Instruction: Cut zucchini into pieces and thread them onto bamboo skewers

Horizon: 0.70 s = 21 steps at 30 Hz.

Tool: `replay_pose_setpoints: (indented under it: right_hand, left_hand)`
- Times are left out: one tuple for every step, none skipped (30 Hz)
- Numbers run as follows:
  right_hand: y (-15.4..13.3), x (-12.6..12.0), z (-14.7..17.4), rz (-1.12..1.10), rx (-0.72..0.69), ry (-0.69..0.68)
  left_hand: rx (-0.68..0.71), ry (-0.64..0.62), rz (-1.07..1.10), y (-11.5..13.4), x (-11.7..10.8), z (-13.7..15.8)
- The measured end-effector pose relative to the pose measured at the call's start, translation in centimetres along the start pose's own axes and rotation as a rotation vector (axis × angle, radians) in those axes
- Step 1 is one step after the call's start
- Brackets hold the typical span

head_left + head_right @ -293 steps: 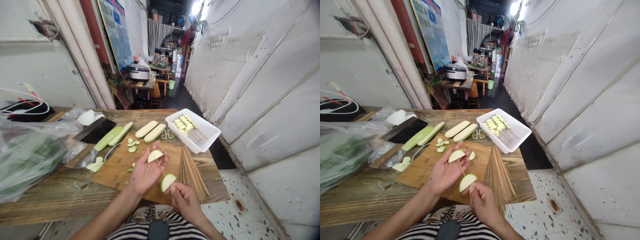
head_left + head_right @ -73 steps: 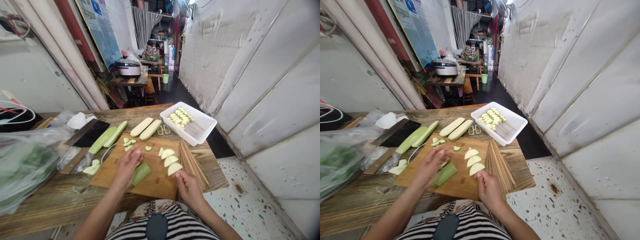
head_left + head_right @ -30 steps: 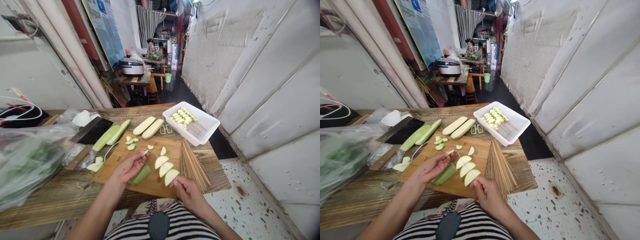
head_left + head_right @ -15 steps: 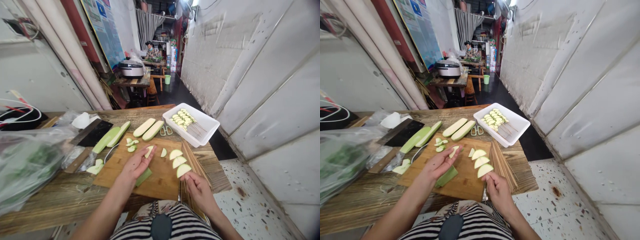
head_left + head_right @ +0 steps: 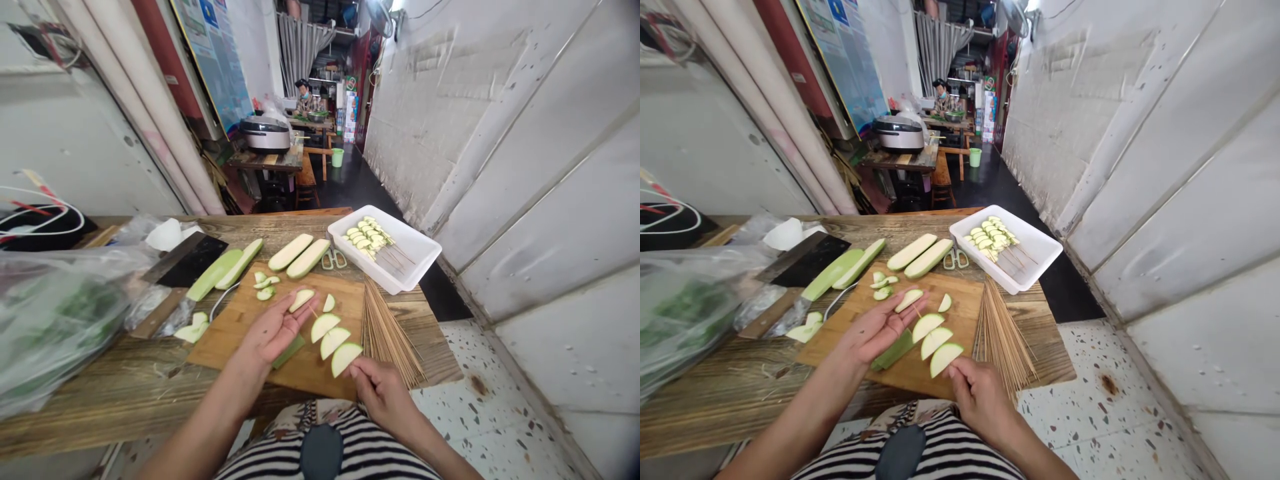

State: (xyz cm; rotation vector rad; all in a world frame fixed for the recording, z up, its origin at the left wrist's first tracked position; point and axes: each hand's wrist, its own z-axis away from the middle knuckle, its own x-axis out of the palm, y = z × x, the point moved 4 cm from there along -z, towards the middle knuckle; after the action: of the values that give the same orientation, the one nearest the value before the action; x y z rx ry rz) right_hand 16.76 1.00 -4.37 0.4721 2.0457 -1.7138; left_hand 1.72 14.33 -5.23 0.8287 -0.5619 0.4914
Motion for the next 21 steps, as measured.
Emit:
replay_pose_setpoints:
  right_hand:
    - [0.0,0.0,0.0,0.006,0.001,-0.007]
    - [0.0,0.1,-0.1,0.010,0.004,-0.011]
    - [0.0,0.1,0.0,0.014,0.006,-0.015]
    - [0.1,0.2,0.0,0.017,0.009,-0.018]
    - [0.1,0.3,0.0,0.019,0.011,-0.021]
    - [0.2,0.3,0.0,0.018,0.012,-0.023]
    - [0.2,0.3,0.1,0.017,0.012,-0.025]
    - [0.2,0.4,0.1,0.015,0.011,-0.026]
    - [0.2,0.4,0.1,0.012,0.009,-0.028]
    - [0.2,0.4,0.1,0.010,0.007,-0.029]
    - [0.2,0.3,0.1,0.009,0.006,-0.028]
    - [0.1,0.3,0.1,0.009,0.005,-0.027]
    - [0.1,0.3,0.1,0.009,0.005,-0.025]
    - [0.2,0.3,0.1,0.010,0.005,-0.023]
    - [0.2,0.2,0.1,0.010,0.006,-0.020]
    - [0.2,0.2,0.1,0.010,0.007,-0.019]
    - [0.3,0.2,0.1,0.009,0.008,-0.018]
    - [0.3,0.2,0.1,0.007,0.008,-0.017]
    - [0.4,0.2,0.1,0.006,0.010,-0.017]
    - [0.4,0.2,0.2,0.006,0.011,-0.016]
    - [0.5,0.2,0.2,0.007,0.014,-0.015]
  left_hand:
    - [-0.012,0.007,0.019,-0.1,0.1,0.1]
    - [-0.020,0.010,0.031,-0.1,0.2,0.2]
    - [-0.023,0.009,0.035,-0.2,0.2,0.2]
    - [-0.019,0.005,0.034,-0.2,0.3,0.3]
    - [-0.011,-0.001,0.032,-0.2,0.3,0.4]
    - [-0.004,-0.007,0.030,-0.2,0.3,0.4]
    - [-0.002,-0.011,0.030,-0.2,0.3,0.5]
    - [0.001,-0.015,0.029,-0.2,0.4,0.5]
    - [0.004,-0.019,0.024,-0.2,0.4,0.6]
    - [0.008,-0.022,0.016,-0.2,0.5,0.7]
    - [0.011,-0.023,0.005,-0.3,0.6,0.8]
    - [0.013,-0.024,-0.008,-0.3,0.7,0.9]
    - [0.014,-0.025,-0.020,-0.3,0.8,1.0]
    - [0.012,-0.025,-0.030,-0.4,0.9,1.1]
    - [0.006,-0.024,-0.036,-0.4,0.9,1.1]
    - [0.001,-0.022,-0.039,-0.5,1.0,1.2]
    - [-0.003,-0.019,-0.041,-0.5,1.0,1.2]
    - [-0.005,-0.015,-0.041,-0.5,1.0,1.1]
    - [-0.006,-0.011,-0.041,-0.6,0.9,1.1]
    - [-0.007,-0.009,-0.041,-0.6,0.9,1.1]
    - [-0.007,-0.009,-0.043,-0.6,0.9,1.1]
